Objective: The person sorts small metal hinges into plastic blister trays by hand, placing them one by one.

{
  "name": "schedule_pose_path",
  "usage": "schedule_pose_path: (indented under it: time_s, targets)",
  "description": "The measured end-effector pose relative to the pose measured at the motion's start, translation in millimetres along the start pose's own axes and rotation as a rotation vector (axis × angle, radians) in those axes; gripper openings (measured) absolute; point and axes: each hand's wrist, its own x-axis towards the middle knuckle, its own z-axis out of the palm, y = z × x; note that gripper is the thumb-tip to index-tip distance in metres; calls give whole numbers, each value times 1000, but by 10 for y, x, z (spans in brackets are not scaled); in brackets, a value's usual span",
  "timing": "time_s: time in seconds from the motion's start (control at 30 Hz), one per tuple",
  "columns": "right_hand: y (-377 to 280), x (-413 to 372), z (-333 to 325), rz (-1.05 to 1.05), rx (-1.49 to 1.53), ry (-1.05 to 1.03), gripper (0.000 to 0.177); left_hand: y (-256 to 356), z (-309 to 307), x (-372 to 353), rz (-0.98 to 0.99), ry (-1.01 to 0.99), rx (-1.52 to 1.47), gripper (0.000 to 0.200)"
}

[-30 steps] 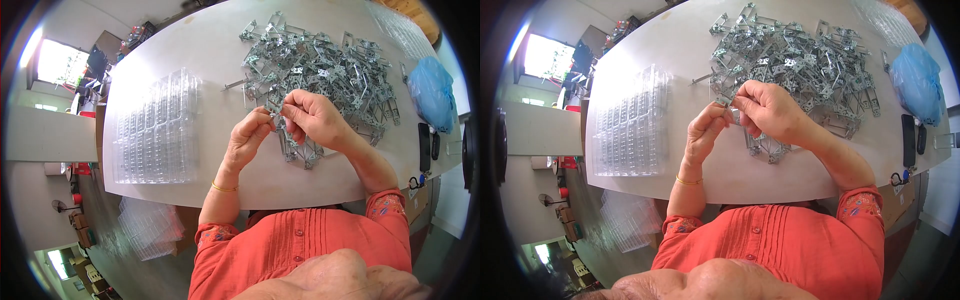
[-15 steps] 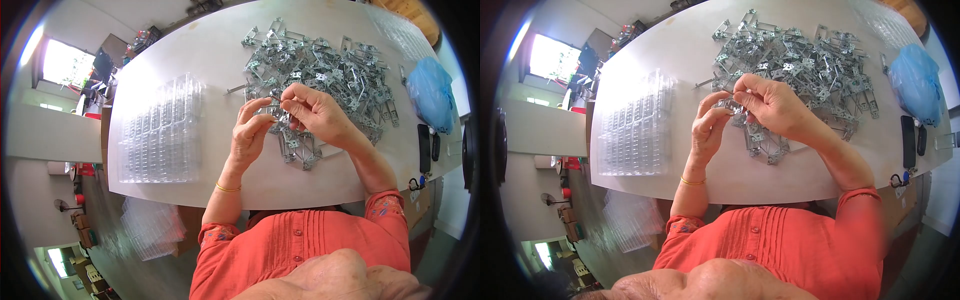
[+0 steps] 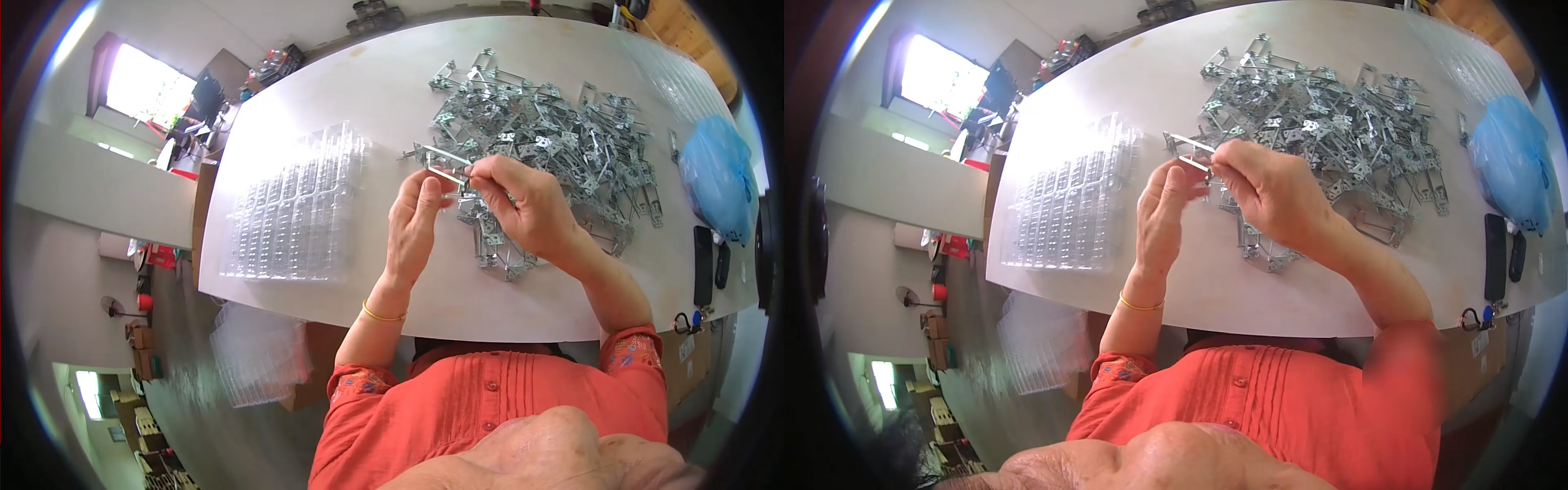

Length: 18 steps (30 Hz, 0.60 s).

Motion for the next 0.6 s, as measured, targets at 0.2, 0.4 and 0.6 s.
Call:
schedule_pose_path:
  time_s: [0.2,0.4,0.6]
  targets:
    - [-35,-94,137,-391,-218,-76,13,172,-76,-123,-177,-78,-441,44]
    - [-240,-212,173,-333,-228,-254,13,261,-71,-237,-179,-25,-303,47]
    - [-439,-181,16,-177,-14,-194,8,173,-152,-300,-203,11,-416,48]
